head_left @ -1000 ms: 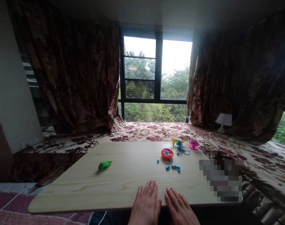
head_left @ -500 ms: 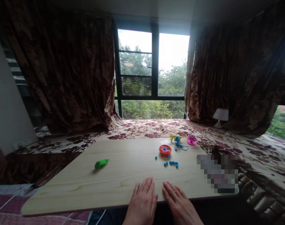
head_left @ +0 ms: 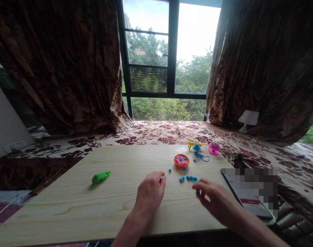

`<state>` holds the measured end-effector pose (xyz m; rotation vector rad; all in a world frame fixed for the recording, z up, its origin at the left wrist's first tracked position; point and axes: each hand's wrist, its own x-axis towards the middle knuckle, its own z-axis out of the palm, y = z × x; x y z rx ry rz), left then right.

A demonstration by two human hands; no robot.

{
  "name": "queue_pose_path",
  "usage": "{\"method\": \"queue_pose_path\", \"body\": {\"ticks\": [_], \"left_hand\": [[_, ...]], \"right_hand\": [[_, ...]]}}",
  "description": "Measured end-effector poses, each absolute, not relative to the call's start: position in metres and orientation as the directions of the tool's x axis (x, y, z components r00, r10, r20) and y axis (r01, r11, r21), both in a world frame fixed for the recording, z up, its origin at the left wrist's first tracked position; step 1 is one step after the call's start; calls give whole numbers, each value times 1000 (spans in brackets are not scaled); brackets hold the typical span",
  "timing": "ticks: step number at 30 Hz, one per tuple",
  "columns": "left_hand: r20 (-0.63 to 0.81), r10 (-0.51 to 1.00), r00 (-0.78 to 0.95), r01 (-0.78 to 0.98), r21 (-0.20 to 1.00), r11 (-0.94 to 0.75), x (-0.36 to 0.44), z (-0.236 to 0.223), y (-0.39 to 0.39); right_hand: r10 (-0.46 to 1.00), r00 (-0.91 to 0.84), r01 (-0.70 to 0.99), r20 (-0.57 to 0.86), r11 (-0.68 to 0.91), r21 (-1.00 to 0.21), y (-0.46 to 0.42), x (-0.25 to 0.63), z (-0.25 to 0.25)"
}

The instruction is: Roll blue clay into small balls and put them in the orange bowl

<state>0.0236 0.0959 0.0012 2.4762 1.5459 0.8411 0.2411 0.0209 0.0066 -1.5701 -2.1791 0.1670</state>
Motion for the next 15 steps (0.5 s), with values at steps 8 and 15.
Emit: {"method": "queue_pose_path", "body": {"ticks": [8, 15], "left_hand": [[365, 842, 396, 784, 343, -518, 59, 0, 175], [287, 819, 496, 747, 340, -571, 61, -7, 178]], "right_hand": [[948, -227, 874, 224, 300, -383, 123, 302, -3], [935, -303, 846, 184, 353, -400, 143, 306, -14]]}}
